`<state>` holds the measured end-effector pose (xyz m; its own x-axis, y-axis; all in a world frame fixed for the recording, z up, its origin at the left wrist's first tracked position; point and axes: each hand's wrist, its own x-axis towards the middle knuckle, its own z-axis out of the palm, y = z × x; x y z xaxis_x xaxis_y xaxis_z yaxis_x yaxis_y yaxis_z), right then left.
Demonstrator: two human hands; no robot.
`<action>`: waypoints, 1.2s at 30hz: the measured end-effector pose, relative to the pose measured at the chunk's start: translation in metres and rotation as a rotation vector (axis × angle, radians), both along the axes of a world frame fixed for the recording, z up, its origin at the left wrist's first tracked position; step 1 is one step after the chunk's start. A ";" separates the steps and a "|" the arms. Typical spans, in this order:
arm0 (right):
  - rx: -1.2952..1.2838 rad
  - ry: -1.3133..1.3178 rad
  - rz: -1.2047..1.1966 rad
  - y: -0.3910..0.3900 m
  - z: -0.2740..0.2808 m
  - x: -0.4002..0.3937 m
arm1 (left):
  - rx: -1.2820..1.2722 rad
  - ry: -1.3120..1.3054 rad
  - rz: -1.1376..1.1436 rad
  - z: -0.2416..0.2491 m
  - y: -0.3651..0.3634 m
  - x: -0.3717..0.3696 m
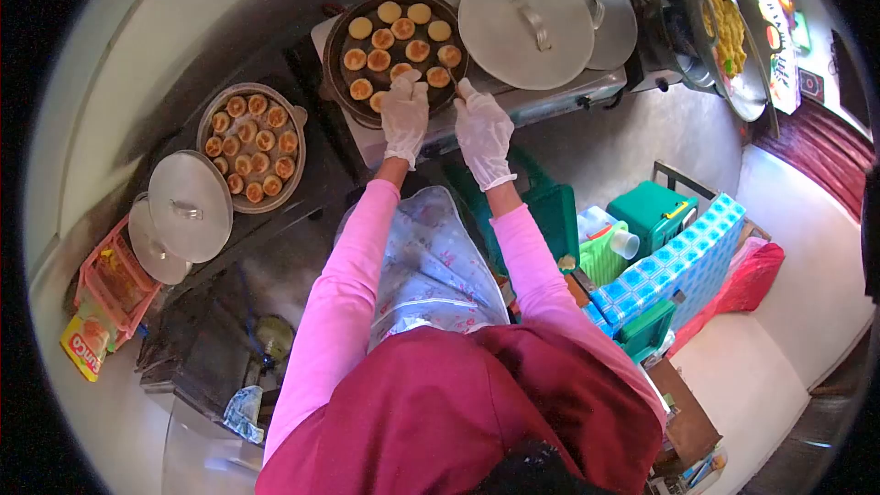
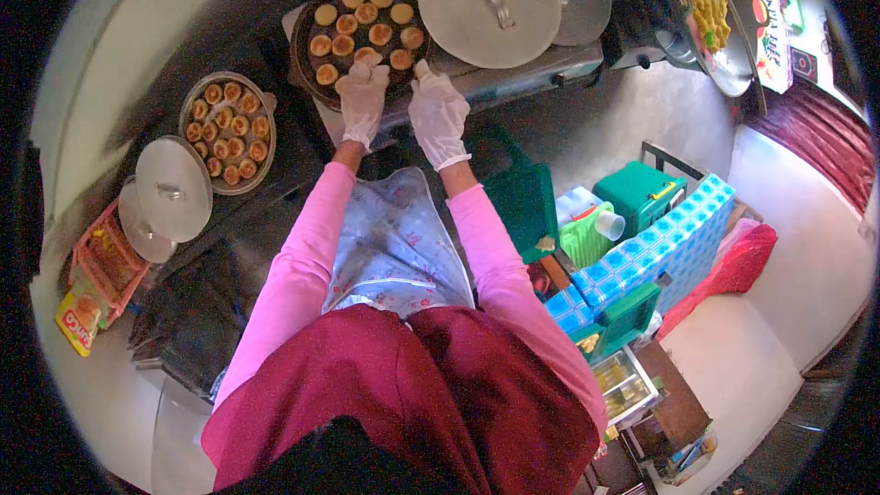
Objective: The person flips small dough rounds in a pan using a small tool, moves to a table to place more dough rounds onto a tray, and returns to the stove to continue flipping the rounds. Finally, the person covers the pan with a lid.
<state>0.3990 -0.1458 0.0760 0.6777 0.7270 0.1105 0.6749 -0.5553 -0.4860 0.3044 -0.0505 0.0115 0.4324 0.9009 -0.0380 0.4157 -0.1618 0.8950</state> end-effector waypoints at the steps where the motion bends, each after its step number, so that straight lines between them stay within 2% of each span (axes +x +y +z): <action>1: -0.096 -0.022 0.057 0.003 0.010 0.005 | -0.061 -0.012 -0.005 -0.001 0.000 0.004; 2: -0.193 -0.043 0.114 0.004 0.017 0.009 | -0.122 -0.022 -0.011 -0.003 -0.002 0.008; 4: -0.224 -0.114 0.257 0.008 0.017 0.024 | -0.246 0.011 -0.024 0.002 -0.004 0.016; 7: -0.170 -0.240 0.401 0.012 0.023 0.039 | -0.257 -0.023 0.052 -0.005 -0.010 0.026; 10: -0.028 -0.380 0.523 0.013 0.018 0.052 | -0.188 0.051 0.052 -0.001 -0.013 0.029; 13: -0.164 -0.465 0.639 0.020 0.032 0.054 | -0.234 0.016 0.045 0.008 -0.014 0.029; 16: -0.112 -0.464 0.678 0.016 0.030 0.059 | -0.303 0.057 0.051 0.016 -0.015 0.029; 19: -0.326 -0.287 0.656 0.023 0.043 0.060 | -0.266 0.009 0.051 0.016 -0.016 0.028; 22: 0.121 -0.304 0.669 0.024 0.035 0.068 | -0.256 -0.024 0.096 0.017 -0.019 0.022; 25: -0.281 -0.349 0.624 0.035 0.043 0.068 | 0.045 -0.074 0.188 0.006 -0.017 0.021; 28: -0.083 -0.583 0.689 0.034 0.026 0.079 | -0.077 -0.083 0.117 0.003 -0.014 0.015; 31: -0.323 -0.439 0.702 0.040 0.026 0.082 | -0.170 -0.093 0.174 -0.004 -0.011 0.018; 34: -0.216 -0.650 0.734 0.036 0.027 0.079 | -0.102 -0.024 0.165 -0.006 -0.009 0.018; 36: -0.061 -0.543 0.720 0.036 0.027 0.081 | -0.120 -0.098 0.190 -0.003 -0.005 0.020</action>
<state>0.4800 -0.1101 0.1033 -0.0780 0.9700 0.2303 0.9970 0.0760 0.0174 0.3241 -0.0552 0.0090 0.2620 0.9581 -0.1161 0.3385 0.0214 0.9407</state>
